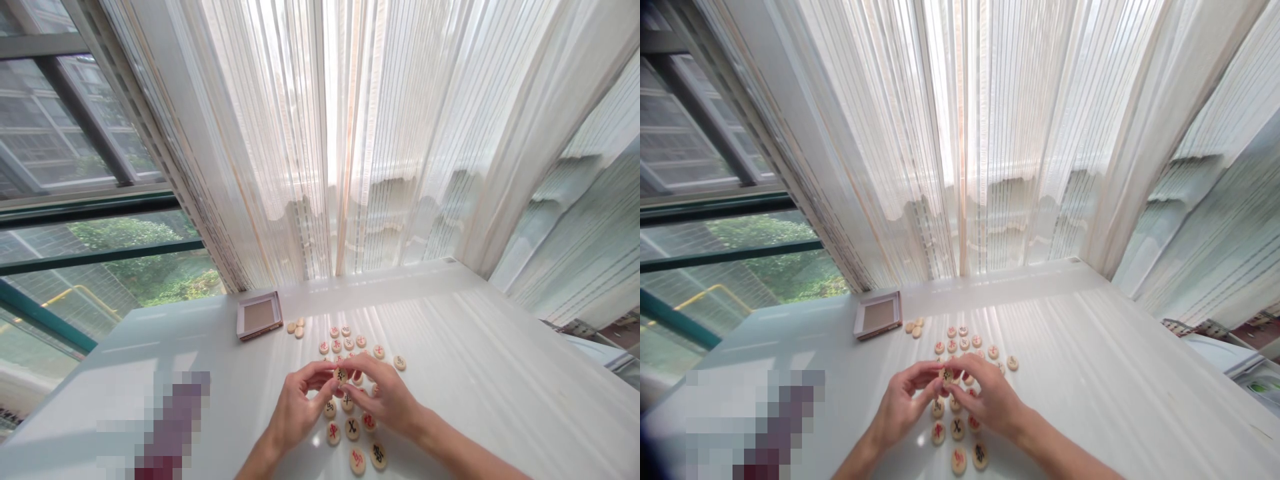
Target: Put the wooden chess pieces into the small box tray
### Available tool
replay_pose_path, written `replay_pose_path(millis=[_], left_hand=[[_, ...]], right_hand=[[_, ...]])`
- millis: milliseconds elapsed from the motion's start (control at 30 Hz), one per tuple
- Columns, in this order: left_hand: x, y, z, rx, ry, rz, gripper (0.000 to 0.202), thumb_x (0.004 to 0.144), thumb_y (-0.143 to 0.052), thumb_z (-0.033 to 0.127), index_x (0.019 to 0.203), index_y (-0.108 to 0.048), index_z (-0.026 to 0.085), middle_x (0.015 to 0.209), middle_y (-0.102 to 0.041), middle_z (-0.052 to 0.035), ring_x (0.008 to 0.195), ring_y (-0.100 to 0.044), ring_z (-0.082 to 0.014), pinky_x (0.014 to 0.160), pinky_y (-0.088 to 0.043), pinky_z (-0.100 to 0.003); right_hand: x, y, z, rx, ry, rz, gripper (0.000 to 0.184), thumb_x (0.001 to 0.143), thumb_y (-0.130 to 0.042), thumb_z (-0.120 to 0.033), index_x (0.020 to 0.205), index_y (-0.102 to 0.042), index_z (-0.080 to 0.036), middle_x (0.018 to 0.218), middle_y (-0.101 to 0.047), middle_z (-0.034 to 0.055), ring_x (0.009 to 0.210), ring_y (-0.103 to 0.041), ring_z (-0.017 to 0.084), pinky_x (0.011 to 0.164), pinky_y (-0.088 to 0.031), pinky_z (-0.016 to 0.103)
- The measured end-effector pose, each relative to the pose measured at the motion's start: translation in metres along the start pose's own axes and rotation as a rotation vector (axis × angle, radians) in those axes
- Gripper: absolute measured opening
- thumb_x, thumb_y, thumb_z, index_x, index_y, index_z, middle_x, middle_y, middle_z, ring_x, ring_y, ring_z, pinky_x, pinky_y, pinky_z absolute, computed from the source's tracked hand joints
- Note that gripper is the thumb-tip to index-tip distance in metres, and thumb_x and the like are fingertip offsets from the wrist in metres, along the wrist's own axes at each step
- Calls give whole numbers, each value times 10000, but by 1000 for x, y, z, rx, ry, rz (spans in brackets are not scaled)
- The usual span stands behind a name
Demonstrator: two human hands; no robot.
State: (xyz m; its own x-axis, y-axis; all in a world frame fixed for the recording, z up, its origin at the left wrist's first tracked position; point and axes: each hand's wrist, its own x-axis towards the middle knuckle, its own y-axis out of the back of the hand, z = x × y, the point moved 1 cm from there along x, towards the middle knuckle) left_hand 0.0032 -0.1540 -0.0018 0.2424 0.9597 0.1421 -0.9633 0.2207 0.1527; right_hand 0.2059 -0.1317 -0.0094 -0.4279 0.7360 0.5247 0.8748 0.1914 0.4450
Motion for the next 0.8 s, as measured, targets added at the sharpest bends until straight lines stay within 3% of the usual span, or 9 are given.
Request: replay_pose_path(millis=[100,267,533,800], left_hand=[[1,-1,-1,-11,-23,-11,357,941,-702,377,1236,-693,178,1071,-802,-132,918,-780,-259,864,-629,-368],[2,-1,-3,-9,-20,31,348,942,-698,394,1201,-710,162,1073,-800,-142,963,-773,-291,874,-636,-397],[0,0,-1,60,-25,59,274,930,-711,388,1102,-715,175,1054,-807,-126,945,-779,-284,879,-634,-392],[-3,-2,-3,201,-109,16,231,961,-663,307,1171,-684,213,1030,-809,-80,926,-778,-249,848,-610,-328]], right_hand=[[1,2,0,12,-17,14,293,950,-666,-204,1237,-677,-261,1027,-761,51,838,-693,196,776,-594,357],[3,4,-4,79,-34,-29,313,1004,-582,-204,1301,-666,-250,1112,-763,73,927,-715,208,853,-594,369],[5,5,-5,106,-84,4,216,970,-655,-248,1177,-705,-213,998,-780,61,840,-721,200,794,-602,352],[4,9,-8,131,-112,-38,125,976,-608,-240,1069,-685,-207,931,-734,43,805,-685,182,751,-577,320]])
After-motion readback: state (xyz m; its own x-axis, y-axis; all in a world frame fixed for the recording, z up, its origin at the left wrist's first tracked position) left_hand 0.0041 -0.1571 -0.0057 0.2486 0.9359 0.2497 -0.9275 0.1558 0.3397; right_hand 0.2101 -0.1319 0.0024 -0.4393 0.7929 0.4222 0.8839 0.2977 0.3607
